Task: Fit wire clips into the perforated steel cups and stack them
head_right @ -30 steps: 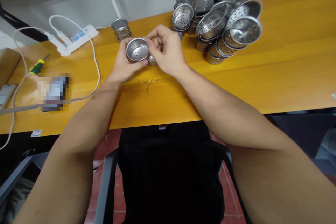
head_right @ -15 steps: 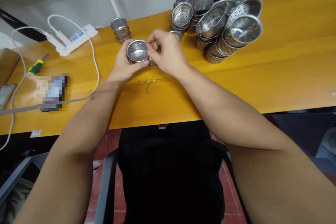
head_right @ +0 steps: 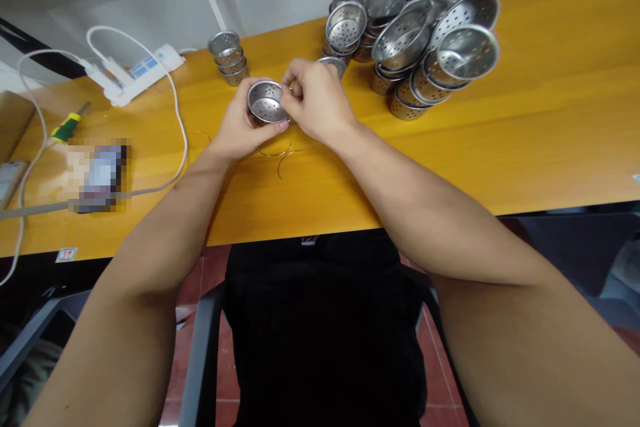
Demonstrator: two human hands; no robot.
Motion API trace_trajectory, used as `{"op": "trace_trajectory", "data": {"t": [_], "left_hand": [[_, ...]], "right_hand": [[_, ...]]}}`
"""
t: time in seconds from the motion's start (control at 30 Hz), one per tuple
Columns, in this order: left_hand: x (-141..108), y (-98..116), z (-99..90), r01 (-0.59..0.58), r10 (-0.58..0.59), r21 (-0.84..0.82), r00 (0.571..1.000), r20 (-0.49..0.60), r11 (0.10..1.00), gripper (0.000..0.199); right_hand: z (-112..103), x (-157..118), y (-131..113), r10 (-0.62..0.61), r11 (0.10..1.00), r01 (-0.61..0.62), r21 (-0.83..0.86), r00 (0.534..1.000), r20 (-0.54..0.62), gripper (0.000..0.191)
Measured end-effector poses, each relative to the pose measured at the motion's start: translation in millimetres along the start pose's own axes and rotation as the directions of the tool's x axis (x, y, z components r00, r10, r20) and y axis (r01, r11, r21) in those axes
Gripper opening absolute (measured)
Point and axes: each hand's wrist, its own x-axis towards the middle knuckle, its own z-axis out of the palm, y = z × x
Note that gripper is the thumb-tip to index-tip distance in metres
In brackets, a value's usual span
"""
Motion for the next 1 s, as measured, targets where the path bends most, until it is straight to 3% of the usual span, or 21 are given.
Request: {"op": "trace_trajectory", "data": {"t": [0.37, 0.6, 1.0], "left_hand": [[1.9, 25.4, 1.3, 0.103, -0.102, 0.007, 0.995, -0.016, 0.995, 0.099], [-0.4, 22.4, -2.5, 0.048, -0.049, 0.049, 0.999, 0.02, 0.998, 0.107], [2.6, 26.6, -0.2, 0.155, -0.154, -0.044, 0.988, 0.027, 0.987, 0.113]], "right_hand": [[5.0, 1.5, 6.9, 0.022, 0.994, -0.023, 0.105, 1.0, 0.016, 0.041], [6.1, 0.1, 7.6, 0.023, 0.995, -0.022, 0.096, 1.0, -0.009, 0.039], [16.0, 3.1, 14.8, 0.051, 0.987, -0.055, 0.152, 0.998, 0.031, 0.027]]}}
